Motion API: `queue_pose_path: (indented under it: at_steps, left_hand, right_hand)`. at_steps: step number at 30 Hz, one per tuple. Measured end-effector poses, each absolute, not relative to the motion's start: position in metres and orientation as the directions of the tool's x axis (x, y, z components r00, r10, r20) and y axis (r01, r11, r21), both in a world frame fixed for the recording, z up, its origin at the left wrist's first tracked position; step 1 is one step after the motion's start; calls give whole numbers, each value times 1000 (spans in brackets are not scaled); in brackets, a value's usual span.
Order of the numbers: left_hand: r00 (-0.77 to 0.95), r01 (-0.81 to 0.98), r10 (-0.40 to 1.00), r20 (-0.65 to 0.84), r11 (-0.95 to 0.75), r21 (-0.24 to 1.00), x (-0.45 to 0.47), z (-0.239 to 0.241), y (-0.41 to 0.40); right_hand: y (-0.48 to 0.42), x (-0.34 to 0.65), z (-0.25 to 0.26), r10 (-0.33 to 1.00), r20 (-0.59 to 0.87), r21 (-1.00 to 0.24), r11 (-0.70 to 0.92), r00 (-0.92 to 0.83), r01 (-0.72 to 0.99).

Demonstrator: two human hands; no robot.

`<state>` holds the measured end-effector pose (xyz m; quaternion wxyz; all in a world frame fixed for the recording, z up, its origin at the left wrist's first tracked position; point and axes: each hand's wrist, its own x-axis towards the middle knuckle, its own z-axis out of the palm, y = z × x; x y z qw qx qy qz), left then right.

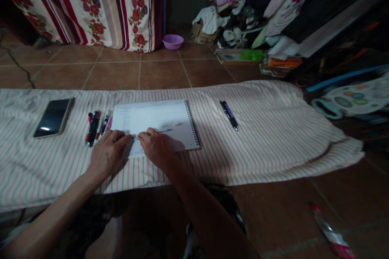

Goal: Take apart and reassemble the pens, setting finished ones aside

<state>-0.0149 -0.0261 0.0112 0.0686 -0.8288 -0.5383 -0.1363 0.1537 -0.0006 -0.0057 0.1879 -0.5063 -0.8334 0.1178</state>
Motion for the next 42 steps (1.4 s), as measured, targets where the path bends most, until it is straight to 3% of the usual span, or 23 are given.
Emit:
queue_pose_path:
  at_steps: [6, 26, 42]
  left_hand:
    - [378, 919, 877, 297, -394, -4, -18, 11, -27]
    - [342, 936, 895, 285, -351, -23, -26, 16, -28]
    - [319, 938, 890, 326, -346, 26, -22, 15, -24]
  right_hand:
    - [-1, 154, -7, 883, 208, -357, 468, -420, 808]
    - [2, 154, -10, 881, 228, -430, 472, -414, 769]
    - [4, 165, -3, 875, 424, -532, 450, -235, 718]
